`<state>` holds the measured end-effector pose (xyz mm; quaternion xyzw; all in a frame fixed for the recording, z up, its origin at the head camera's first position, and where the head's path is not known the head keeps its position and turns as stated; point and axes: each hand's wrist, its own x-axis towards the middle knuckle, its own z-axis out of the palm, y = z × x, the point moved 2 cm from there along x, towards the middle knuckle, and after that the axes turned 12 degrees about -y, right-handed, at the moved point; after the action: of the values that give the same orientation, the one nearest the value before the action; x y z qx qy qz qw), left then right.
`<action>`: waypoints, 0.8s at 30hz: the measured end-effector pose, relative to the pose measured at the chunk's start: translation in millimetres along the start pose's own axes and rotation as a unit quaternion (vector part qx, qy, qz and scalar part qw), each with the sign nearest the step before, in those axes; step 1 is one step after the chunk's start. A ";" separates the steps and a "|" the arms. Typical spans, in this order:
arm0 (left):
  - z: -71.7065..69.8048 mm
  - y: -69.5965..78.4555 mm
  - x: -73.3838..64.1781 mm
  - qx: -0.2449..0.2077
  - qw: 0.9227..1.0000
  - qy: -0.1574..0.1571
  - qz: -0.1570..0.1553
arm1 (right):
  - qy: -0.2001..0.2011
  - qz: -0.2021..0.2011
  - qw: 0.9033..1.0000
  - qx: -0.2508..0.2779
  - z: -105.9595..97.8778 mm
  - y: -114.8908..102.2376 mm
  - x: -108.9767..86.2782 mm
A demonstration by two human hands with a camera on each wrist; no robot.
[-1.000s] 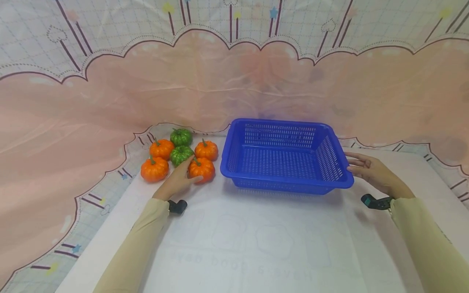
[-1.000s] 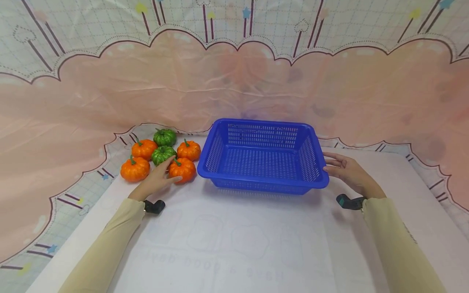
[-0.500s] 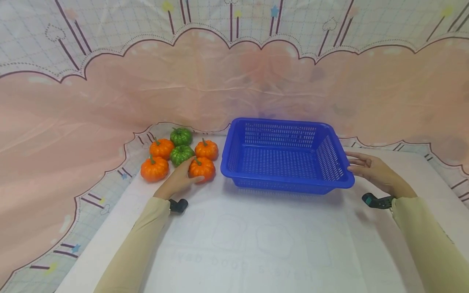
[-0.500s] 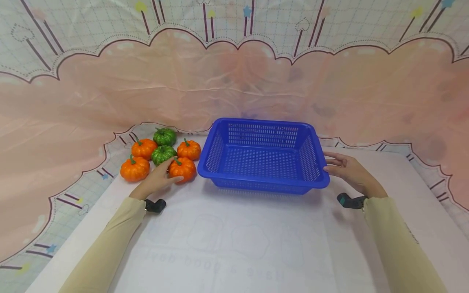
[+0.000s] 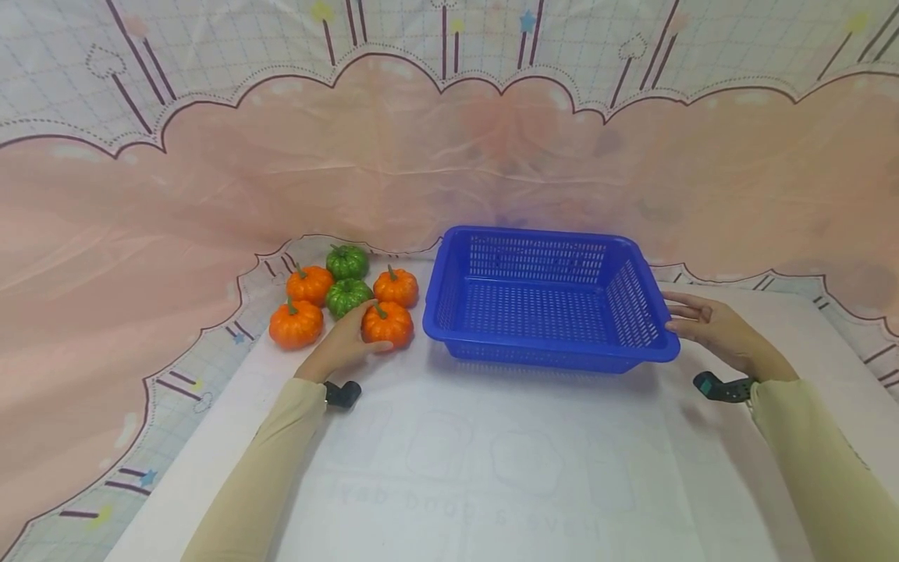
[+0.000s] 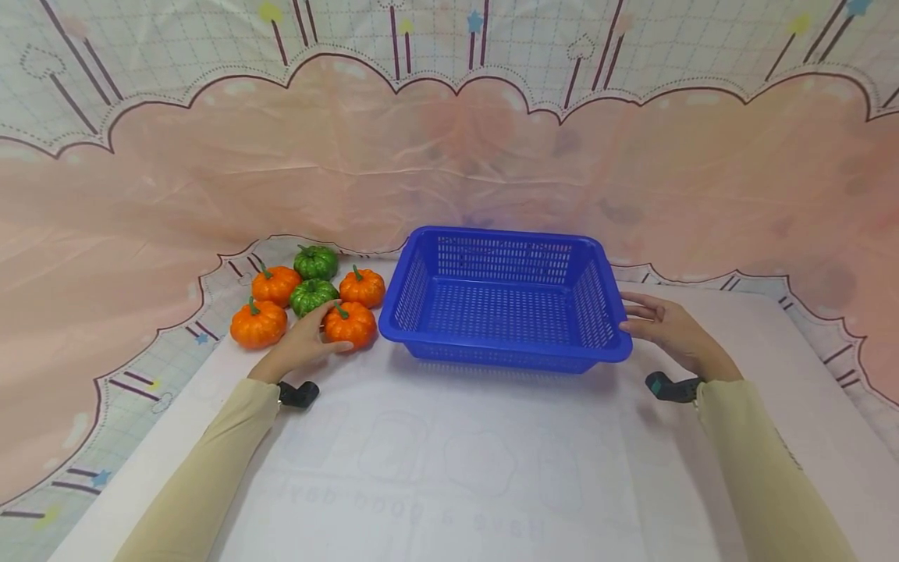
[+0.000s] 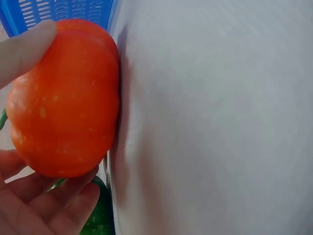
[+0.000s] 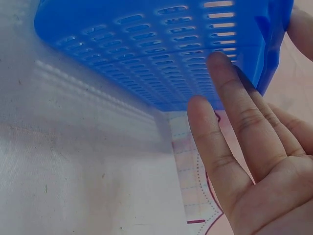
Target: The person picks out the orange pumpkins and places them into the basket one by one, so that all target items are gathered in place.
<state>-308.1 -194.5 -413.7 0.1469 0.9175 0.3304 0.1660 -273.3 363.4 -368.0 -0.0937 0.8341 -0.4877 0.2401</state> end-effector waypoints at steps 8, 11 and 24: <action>-3.0 -2.4 0.5 0.007 1.000 -0.001 -0.001 | -0.001 -0.003 1.000 0.004 0.2 -0.6 -1.4; -4.2 -3.5 1.1 0.017 1.000 -0.005 -0.001 | 0.000 -0.003 1.000 0.004 0.2 -1.3 -1.7; -4.5 -1.5 -2.8 0.023 1.000 -0.003 0.005 | -0.001 -0.005 1.000 -0.003 1.1 1.5 -1.4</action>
<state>-307.6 -199.2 -410.8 0.1558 0.9236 0.3099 0.1635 -271.4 363.8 -369.3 -0.0992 0.8347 -0.4868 0.2377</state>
